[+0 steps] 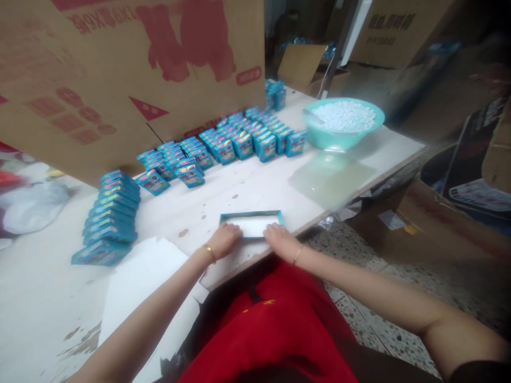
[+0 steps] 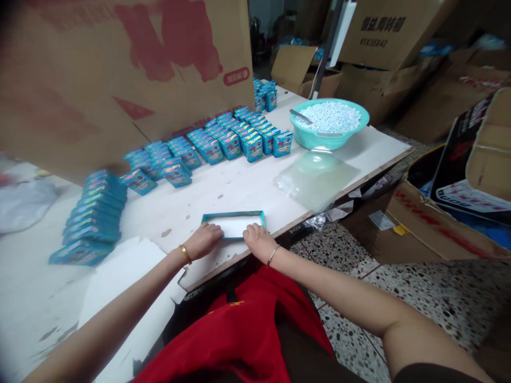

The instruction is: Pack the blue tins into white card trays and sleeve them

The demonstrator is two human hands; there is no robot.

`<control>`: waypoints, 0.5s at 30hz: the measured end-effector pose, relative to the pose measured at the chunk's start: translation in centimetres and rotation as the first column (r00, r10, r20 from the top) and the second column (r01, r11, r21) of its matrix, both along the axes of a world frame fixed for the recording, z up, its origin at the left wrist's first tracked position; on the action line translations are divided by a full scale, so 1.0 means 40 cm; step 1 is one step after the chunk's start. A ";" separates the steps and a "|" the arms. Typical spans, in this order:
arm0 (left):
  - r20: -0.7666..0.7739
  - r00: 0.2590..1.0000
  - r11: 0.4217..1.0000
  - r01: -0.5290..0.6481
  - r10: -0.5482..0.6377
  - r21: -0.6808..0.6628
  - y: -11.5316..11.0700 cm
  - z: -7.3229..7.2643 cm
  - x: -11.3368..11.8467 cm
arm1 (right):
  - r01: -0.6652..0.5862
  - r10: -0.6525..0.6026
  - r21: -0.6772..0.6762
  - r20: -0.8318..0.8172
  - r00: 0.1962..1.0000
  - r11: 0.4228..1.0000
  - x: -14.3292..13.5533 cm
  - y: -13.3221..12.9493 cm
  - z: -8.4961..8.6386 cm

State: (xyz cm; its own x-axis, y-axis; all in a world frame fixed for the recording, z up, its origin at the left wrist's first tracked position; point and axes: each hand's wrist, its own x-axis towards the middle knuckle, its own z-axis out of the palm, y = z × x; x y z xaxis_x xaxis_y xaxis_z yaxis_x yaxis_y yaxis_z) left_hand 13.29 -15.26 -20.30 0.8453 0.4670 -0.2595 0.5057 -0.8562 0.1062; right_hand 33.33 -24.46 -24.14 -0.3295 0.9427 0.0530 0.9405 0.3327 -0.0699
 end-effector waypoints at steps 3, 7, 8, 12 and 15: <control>-0.063 0.998 0.998 -0.017 0.013 -0.068 0.000 0.022 0.012 | -0.045 0.048 -0.136 0.019 0.999 0.990 0.009 0.031 0.018; -0.149 0.988 0.990 -0.067 0.048 -0.125 -0.030 0.048 0.027 | -0.131 0.131 -0.110 -0.011 0.991 0.985 0.033 0.044 0.026; -0.157 0.986 0.989 -0.080 0.061 -0.121 -0.046 0.051 0.032 | -0.163 0.160 -0.045 -0.053 0.986 0.986 0.041 0.038 0.023; -0.165 0.971 0.979 -0.187 0.172 -0.082 -0.126 0.045 0.057 | 0.116 -0.041 0.186 -0.368 0.929 0.976 0.073 0.010 -0.001; -0.163 0.965 0.971 -0.220 0.203 -0.094 -0.154 0.044 0.073 | 0.370 -0.336 -0.013 -0.452 0.826 0.929 0.088 0.026 -0.002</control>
